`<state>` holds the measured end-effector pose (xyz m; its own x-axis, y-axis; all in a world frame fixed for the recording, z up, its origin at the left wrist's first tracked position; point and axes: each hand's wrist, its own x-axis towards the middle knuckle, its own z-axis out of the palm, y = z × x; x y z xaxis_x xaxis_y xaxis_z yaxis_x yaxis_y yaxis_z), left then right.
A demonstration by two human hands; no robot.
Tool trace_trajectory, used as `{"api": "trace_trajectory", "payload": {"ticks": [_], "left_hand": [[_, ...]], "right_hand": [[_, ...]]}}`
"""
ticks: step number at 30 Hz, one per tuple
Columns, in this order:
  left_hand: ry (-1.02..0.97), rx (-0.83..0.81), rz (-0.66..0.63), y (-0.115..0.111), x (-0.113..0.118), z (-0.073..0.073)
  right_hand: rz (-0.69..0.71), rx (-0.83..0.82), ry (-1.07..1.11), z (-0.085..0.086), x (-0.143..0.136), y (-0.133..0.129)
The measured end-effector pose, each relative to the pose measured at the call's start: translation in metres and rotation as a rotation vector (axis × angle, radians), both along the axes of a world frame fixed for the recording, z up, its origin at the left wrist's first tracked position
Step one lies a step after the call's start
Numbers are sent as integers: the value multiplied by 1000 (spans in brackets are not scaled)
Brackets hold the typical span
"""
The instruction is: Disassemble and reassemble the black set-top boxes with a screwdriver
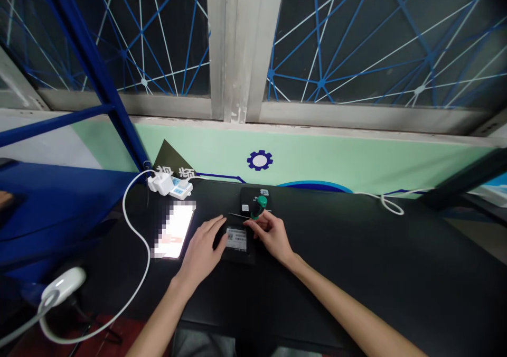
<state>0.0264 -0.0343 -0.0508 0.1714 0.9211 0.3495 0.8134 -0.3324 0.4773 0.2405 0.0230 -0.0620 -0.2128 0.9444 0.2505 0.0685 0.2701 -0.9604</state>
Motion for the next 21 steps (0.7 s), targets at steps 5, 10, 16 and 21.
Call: {"api": "trace_trajectory", "payload": {"ticks": [5,10,16,21], "left_hand": [[-31,11,-8,-1,-1,1],[-20,7,-18,-2,-2,0],[-24,0,-26,-2,-1,2],[-42,-30,-42,-1,-2,5]], "right_hand": [[-21,-3,-15,-1,1,1],[-13,14,-77,-2,2,0],[-5,1,-80,2,2,-2],[0,26,-106,7,1,-3]]}}
